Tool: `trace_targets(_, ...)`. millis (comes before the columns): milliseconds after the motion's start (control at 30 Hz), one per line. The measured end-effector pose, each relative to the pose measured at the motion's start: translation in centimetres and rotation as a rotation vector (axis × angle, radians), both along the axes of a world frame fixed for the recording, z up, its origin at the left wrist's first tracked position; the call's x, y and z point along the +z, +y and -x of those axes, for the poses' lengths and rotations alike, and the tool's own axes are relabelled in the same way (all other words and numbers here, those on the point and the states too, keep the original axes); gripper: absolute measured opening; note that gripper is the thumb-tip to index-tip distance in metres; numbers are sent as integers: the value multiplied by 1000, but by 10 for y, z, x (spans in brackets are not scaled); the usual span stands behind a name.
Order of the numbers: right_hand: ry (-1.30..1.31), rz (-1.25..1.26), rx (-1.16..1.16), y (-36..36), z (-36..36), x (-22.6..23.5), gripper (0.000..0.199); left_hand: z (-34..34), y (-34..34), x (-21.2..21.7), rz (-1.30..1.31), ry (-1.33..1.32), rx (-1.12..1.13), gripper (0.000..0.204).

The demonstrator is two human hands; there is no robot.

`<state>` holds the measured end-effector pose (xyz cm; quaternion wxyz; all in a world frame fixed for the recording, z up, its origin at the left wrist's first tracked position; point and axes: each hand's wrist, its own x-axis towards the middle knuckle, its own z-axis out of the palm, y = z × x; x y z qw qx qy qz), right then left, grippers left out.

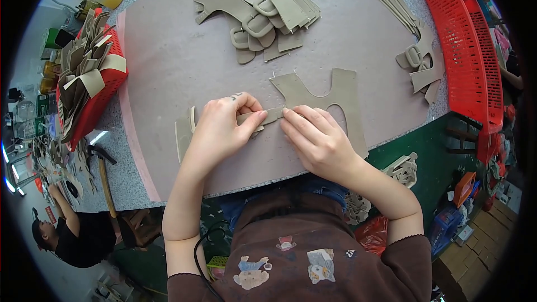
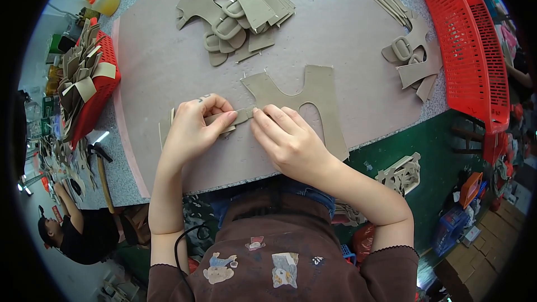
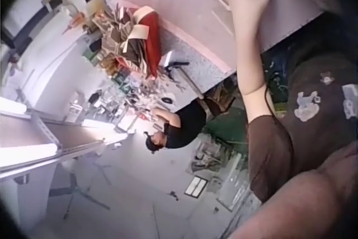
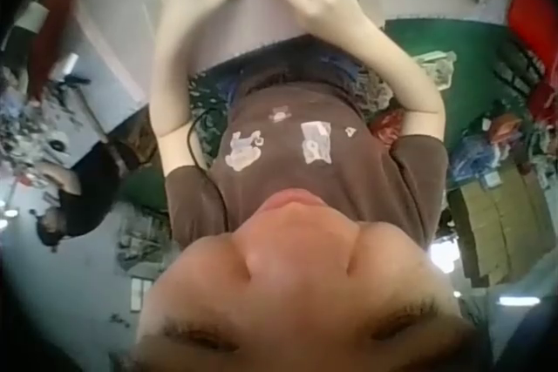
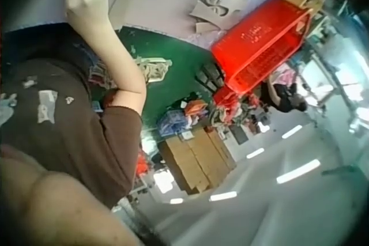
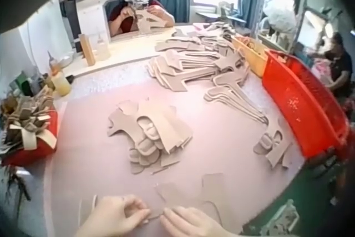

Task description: Folding the edges of pre-cut leather materials for shoe assembly at a factory workbench.

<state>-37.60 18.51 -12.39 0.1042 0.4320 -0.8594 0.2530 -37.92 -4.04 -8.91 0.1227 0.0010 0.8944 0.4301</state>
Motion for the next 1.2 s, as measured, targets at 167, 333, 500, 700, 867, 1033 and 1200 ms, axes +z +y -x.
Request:
trace_targets(167,29,-124,-51,-9,-1,11,35,1,2,1,83,16,-26,14)
trace_targets(333,-105,-113,45,-5,28,1,43,-12,12,8,410,285,7,17)
trace_targets(500,-276,-23,-132,16,51,18,48,-26,-6,15,11,278,-59,22)
trace_targets(700,-560,54,-110,23,42,34,51,-38,-24,17,-34,-70,23,27)
trace_targets(867,-333,-68,-178,8,39,11,54,-51,-18,-16,474,685,-197,35)
trace_targets(1033,-318,-62,-146,3,43,12,60,-67,4,-19,565,564,-246,41)
trace_targets(1200,-413,-62,-63,-7,42,15,66,-53,-30,1,192,220,-228,41)
